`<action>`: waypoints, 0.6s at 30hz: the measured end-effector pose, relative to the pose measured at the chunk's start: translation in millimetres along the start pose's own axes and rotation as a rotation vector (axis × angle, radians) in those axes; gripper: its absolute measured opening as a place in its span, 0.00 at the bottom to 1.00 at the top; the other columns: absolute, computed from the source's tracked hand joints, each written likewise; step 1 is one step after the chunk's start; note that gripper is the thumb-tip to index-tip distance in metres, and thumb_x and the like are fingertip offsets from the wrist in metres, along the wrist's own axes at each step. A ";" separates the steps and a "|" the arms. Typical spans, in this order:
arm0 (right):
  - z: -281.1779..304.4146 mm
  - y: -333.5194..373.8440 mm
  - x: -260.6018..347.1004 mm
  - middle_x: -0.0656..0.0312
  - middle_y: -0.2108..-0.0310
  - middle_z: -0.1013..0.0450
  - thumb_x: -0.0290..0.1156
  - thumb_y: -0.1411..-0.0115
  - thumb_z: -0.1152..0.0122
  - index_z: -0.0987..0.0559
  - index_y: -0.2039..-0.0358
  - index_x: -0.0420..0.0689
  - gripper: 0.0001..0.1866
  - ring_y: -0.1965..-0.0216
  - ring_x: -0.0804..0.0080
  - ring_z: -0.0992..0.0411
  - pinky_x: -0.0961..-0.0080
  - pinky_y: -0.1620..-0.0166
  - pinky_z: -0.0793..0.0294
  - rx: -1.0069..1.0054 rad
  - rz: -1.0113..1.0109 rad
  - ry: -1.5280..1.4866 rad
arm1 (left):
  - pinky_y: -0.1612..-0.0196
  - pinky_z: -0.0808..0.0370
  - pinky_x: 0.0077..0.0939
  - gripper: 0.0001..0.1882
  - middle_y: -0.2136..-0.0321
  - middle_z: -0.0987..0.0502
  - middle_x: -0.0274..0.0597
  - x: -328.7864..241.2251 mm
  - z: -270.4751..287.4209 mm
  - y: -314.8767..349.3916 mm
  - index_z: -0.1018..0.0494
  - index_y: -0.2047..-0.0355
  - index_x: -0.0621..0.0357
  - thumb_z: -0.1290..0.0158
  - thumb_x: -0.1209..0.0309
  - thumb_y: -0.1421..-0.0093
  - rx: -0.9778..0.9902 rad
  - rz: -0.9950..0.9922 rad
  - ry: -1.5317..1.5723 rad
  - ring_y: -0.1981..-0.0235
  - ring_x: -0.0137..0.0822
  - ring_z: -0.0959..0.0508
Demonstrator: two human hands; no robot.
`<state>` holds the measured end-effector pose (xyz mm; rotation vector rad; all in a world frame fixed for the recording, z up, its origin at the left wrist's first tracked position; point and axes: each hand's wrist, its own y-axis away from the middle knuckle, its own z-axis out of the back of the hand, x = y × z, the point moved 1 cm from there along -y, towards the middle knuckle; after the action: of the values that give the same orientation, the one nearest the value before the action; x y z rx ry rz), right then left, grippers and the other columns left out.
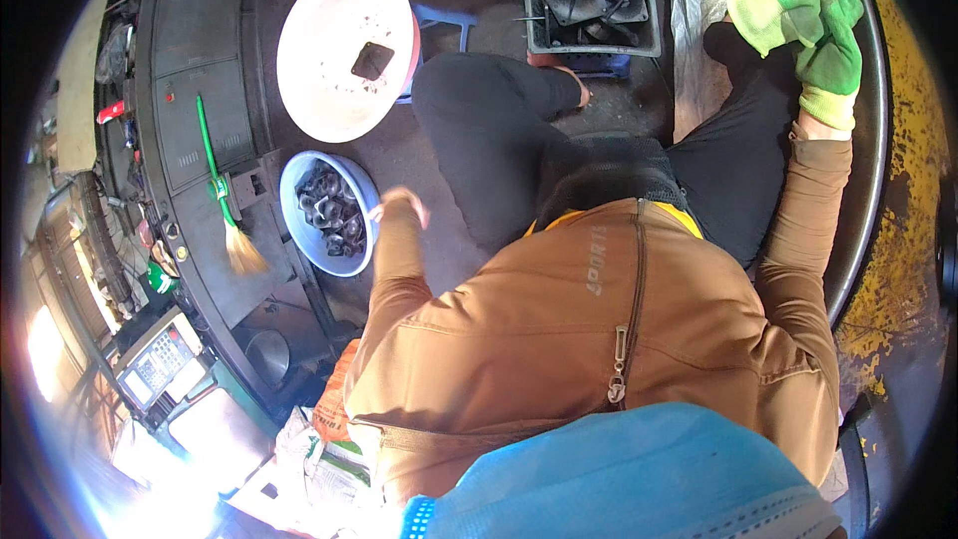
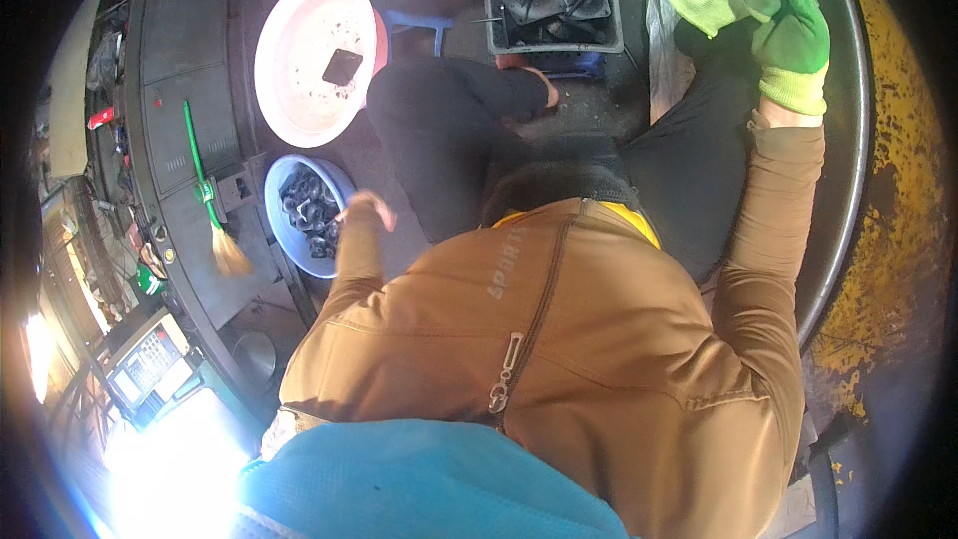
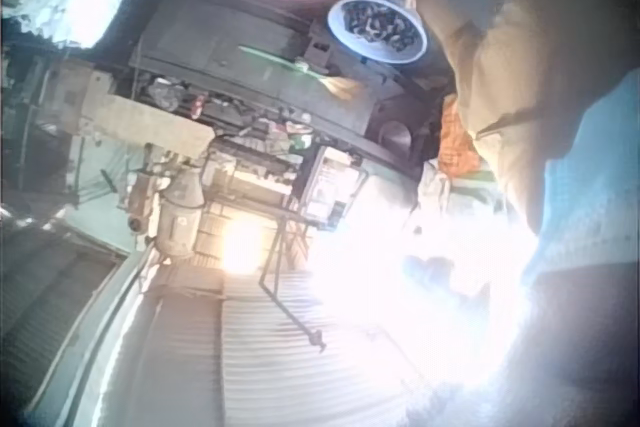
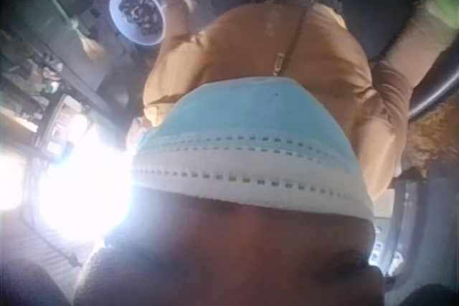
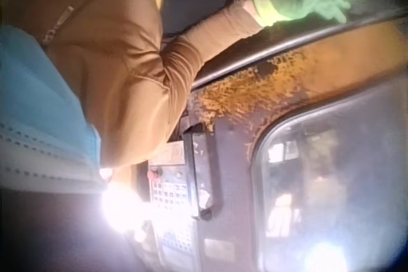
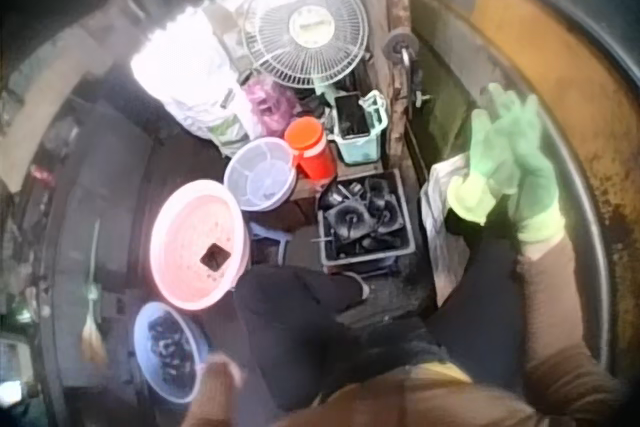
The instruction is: The person sits on the floor and cleans small black plastic mold parts using a green cloth and a metal tool. They wipe each part, place it in a tray, and repeat the process for several items.
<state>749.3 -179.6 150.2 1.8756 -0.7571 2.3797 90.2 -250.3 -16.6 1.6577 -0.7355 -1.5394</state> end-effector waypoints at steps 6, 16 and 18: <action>-31.6 1.1 38.8 0.60 0.37 0.43 0.29 0.41 0.45 0.39 0.39 0.45 0.29 0.38 0.70 0.42 0.75 0.37 0.41 -0.154 -0.203 -0.662 | 0.44 0.34 0.37 0.22 0.49 0.27 0.38 105.2 -32.4 -15.8 0.30 0.47 0.55 0.54 0.57 0.38 -0.323 0.351 -0.518 0.46 0.39 0.29; -67.0 7.6 77.3 0.55 0.38 0.42 0.29 0.38 0.47 0.46 0.36 0.45 0.31 0.41 0.61 0.39 0.70 0.39 0.39 -0.079 0.018 -0.645 | 0.46 0.32 0.35 0.22 0.50 0.26 0.39 94.8 -107.8 -81.5 0.30 0.48 0.56 0.54 0.58 0.38 -0.263 0.028 -0.869 0.48 0.37 0.29; -67.8 6.7 75.7 0.55 0.38 0.41 0.30 0.38 0.47 0.44 0.37 0.44 0.30 0.41 0.61 0.38 0.70 0.39 0.38 -0.064 0.027 -0.700 | 0.47 0.32 0.35 0.22 0.50 0.26 0.39 90.7 -128.7 -92.3 0.30 0.48 0.56 0.53 0.58 0.38 -0.238 -0.033 -0.919 0.49 0.37 0.28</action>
<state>664.4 -180.7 206.5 2.6949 -0.8615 1.6458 221.0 -255.4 -143.8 0.7317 -0.9192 -2.3164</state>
